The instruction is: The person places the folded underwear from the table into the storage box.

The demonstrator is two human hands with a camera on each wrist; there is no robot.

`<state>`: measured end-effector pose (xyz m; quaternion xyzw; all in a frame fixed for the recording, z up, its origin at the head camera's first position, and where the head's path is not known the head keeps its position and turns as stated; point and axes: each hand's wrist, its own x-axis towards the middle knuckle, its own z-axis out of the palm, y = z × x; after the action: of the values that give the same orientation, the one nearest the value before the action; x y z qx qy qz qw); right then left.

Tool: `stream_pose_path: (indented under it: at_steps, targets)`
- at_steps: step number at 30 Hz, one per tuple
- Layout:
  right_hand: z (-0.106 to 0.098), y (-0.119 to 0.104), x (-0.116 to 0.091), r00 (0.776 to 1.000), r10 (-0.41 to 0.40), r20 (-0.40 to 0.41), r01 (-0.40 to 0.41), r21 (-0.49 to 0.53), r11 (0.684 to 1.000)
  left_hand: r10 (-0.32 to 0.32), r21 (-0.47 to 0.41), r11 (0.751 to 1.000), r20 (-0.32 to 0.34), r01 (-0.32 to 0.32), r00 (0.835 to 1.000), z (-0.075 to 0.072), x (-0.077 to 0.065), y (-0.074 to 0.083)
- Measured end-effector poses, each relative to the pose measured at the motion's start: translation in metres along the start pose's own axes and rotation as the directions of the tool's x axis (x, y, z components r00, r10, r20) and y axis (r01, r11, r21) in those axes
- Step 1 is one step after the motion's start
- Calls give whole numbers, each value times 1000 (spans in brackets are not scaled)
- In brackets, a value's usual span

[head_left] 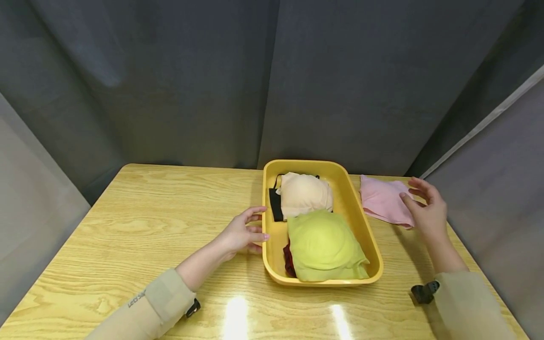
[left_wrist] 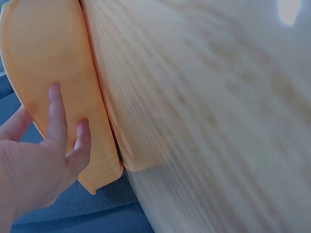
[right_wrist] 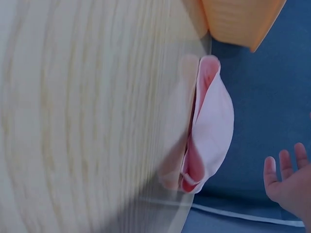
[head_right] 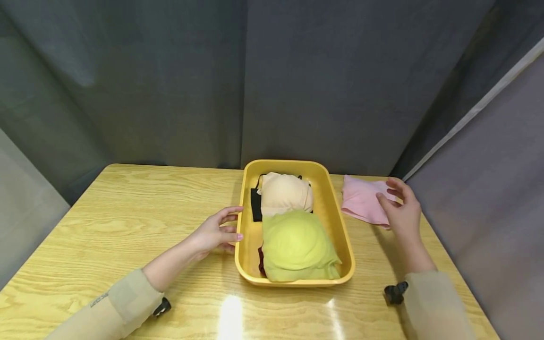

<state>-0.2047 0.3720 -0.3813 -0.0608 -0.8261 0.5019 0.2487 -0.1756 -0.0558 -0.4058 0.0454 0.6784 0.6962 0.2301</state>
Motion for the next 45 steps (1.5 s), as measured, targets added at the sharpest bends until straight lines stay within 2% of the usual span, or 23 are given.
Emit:
stream_pose_path:
  at_steps: [8, 15, 19, 23, 29, 39, 45]
  targets:
    - [-3, 38, 25, 999, 43, 19, -39, -173, 984, -1, -4, 1000, -1, 1, 1000, 0, 0, 0]
    - [-3, 49, 31, 998, 61, 31, -55, -165, 985, -1, -5, 1000, 2, 1, 1000, 0, 0, 0]
    - [-5, 55, 35, 992, 71, 103, -45, -231, 972, -3, -8, 1000, 1, 3, 1000, 1, 0, 0]
    - [-8, 59, 41, 975, 111, 195, -45, -315, 948, -3, -6, 1000, 1, 3, 1000, 1, 0, 1]
    - [-11, 66, 49, 934, 205, 294, -82, -382, 921, -4, -7, 1000, 0, 4, 1000, 1, 0, 1]
    - [-7, 83, 61, 889, 307, 339, -142, -434, 890, -3, -1, 1000, -3, 3, 1000, 0, 1, 0]
    - [-3, 87, 64, 863, 380, 333, -234, -402, 885, -2, -2, 1000, 3, 2, 1000, 0, 2, 0]
